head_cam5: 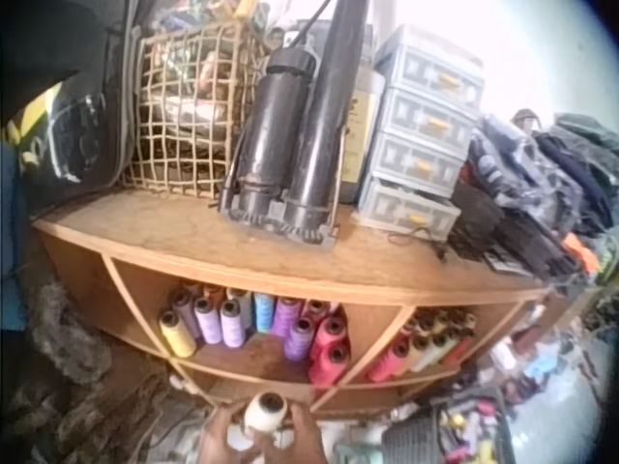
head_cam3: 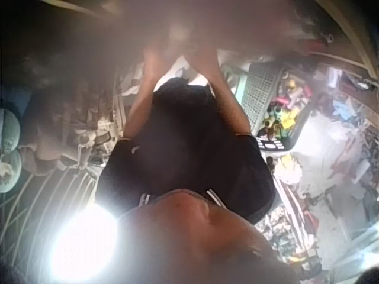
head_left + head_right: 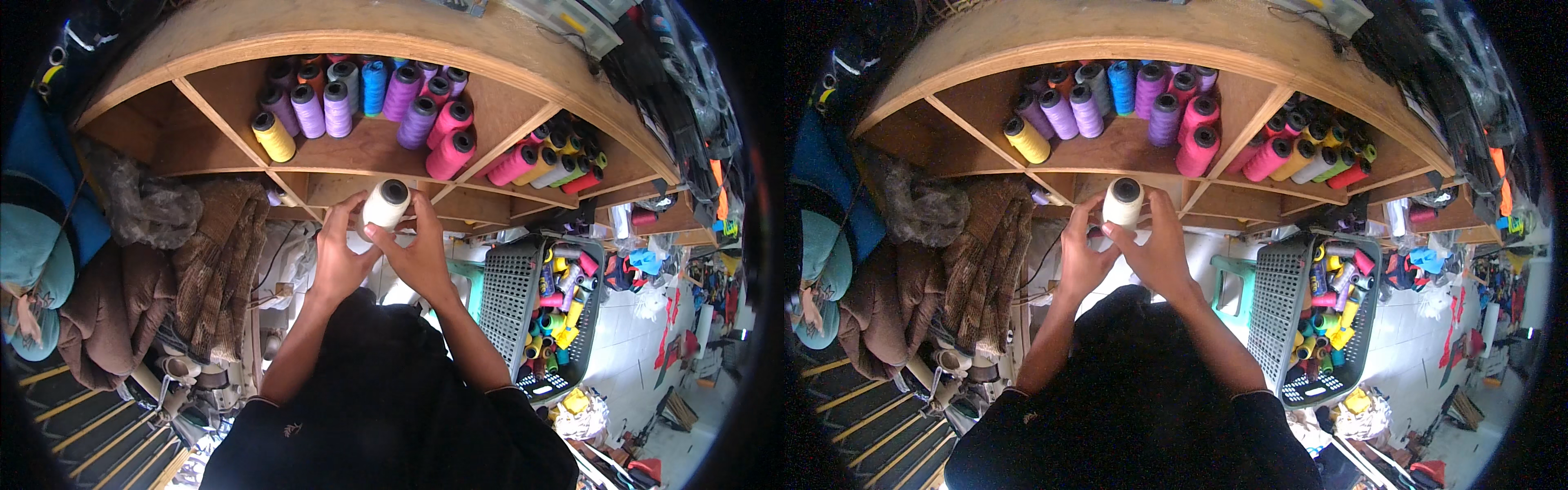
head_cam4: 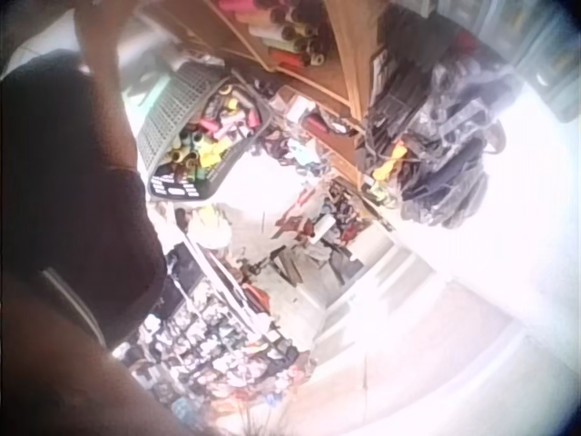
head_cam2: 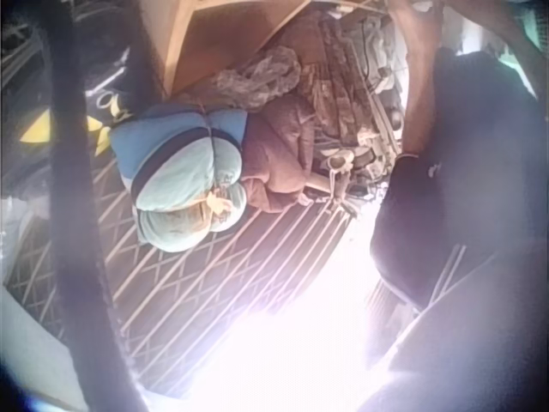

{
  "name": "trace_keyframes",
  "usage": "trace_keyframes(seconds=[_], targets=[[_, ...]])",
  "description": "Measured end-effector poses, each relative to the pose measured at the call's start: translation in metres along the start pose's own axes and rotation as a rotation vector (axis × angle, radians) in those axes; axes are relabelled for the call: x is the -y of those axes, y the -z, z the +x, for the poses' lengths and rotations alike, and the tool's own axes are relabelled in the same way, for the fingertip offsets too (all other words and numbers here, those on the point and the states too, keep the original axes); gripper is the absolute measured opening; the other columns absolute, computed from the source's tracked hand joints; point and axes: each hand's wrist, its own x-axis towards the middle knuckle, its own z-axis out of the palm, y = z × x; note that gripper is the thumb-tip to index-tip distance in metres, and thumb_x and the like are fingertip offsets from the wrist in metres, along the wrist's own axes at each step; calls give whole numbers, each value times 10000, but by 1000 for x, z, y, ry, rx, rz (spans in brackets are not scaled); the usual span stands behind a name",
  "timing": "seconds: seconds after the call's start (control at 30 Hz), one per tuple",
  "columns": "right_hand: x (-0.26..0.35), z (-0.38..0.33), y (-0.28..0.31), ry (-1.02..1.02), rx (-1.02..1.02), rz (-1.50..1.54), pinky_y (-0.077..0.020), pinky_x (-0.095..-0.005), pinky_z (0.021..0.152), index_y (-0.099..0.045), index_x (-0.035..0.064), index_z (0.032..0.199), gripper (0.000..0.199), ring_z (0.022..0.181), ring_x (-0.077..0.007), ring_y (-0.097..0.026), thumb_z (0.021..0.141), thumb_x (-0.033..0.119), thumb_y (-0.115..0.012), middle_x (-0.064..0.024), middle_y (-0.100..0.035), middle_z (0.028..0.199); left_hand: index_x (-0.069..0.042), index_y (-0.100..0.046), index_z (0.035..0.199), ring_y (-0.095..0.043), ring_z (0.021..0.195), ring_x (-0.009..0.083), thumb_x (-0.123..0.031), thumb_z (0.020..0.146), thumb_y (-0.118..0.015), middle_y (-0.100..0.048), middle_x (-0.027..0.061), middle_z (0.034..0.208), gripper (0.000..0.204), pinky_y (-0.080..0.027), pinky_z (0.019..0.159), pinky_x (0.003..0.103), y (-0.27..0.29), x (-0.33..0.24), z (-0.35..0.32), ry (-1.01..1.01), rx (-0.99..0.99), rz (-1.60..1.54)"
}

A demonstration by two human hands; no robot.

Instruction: The person picks up thread spools from a basket, briefly pulls the thread end, and places them on a wooden shelf. The person handles spools of various colors one at a time and arranges them on the shelf.

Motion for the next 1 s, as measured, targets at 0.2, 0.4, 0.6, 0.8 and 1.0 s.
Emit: trace_keyframes(seconds=[0.2,0.4,0.6,0.8,1.0], targets=[[6,4,-2,8,-13,17,-465,-385,889,-449,-21,1258,589,1042,-285,-560,791,191,-738,-183,-527,1149,14,-569,1157,-669,866,277,-88,717,-799,-676,190,983,507,-516,762,358,-3,19,2,89,-59,-164],[-2,16,-5,91,-88,11,-492,-336,828,-504,11,1219,415,1016,-237,-576,838,70,-658,-154,-540,1111,29,-573,1126,-625,904,306,-78,737,-779,-608,186,989,453,-511,763,377,-14,30,48,-42,-198,1],[-34,39,-15,238,-91,-176,-494,-353,847,-538,-5,1148,316,1007,-299,-571,835,-41,-518,-171,-531,1097,39,-579,1158,-622,928,321,-83,744,-780,-561,198,1090,477,-526,773,385,-35,48,92,-1,-198,22],[-44,55,-21,252,-83,-169,-423,-460,896,-479,-3,1134,378,1056,-415,-515,764,-84,-476,-234,-506,1115,43,-591,1083,-644,855,298,-51,717,-805,-588,195,1046,434,-526,744,378,-44,53,100,-19,-274,-7],[-60,71,-26,278,-73,-203,-427,-474,915,-492,-17,1119,392,1090,-422,-513,736,-104,-485,-245,-497,1151,32,-578,947,-638,854,296,-36,732,-788,-621,184,946,308,-515,742,370,-44,61,97,-40,-375,62]])
